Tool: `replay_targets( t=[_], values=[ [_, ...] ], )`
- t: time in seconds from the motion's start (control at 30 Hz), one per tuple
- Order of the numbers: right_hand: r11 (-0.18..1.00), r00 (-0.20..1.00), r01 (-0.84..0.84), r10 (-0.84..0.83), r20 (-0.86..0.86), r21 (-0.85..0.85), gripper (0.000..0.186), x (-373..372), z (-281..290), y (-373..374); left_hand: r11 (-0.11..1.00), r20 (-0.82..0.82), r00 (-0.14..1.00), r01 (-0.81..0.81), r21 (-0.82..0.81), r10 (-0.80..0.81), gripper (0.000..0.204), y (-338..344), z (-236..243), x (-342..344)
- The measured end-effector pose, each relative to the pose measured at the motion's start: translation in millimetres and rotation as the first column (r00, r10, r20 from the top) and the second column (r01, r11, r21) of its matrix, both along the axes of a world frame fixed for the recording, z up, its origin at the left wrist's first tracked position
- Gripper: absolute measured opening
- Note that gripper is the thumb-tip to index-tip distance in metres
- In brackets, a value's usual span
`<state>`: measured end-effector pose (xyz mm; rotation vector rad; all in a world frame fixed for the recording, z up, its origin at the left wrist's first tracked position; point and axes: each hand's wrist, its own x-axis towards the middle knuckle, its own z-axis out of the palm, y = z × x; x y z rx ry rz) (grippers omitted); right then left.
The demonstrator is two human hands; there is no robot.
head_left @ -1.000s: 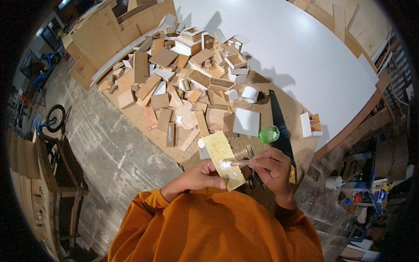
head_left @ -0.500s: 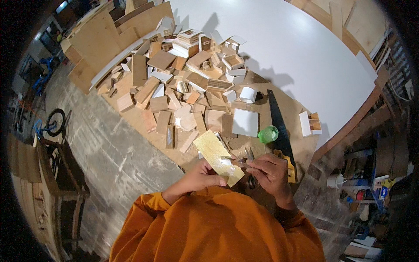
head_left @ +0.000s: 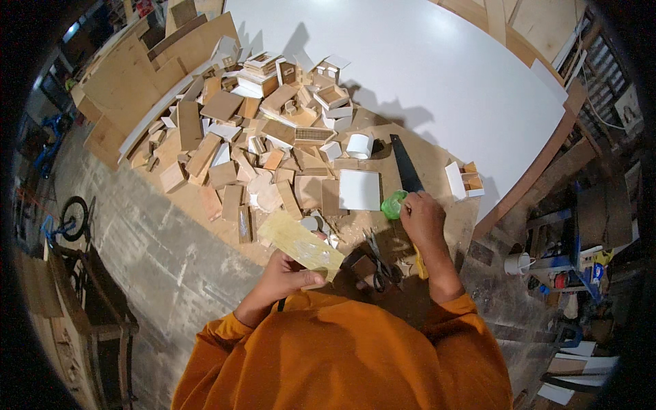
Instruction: The person assembles a miniature furniture model by applying glue to wooden pieces, joining them together, and trimming excess material with scissors.
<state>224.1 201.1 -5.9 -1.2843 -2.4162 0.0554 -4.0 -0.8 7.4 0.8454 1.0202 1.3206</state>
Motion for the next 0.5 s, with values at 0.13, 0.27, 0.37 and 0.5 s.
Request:
replay_targets(
  t=[0.13, 0.27, 0.37, 0.5],
  values=[
    [0.998, 0.993, 0.016, -0.008, 0.118, -0.066, 0.012, -12, -7, 5, 0.999, 0.01, 1.0, -0.029, -0.033, 0.03, 0.067, -4, 2, -3],
    [0.992, 0.989, -0.016, 0.034, 0.146, -0.128, 0.014, -12, -25, 17, 0.997, 0.006, 0.999, -0.031, -0.072, 0.032, 0.066, -6, 9, -5],
    [0.987, 0.994, -0.064, 0.075, 0.074, -0.145, 0.014, -11, -22, 15, 0.999, -0.024, 0.999, -0.04, 0.008, 0.04, 0.057, -9, 3, -5],
    [0.99, 0.996, -0.089, 0.086, -0.03, -0.114, 0.014, -6, -31, 15, 0.999, -0.011, 0.999, -0.043, 0.022, 0.043, 0.057, -7, -3, -4]
  ],
)
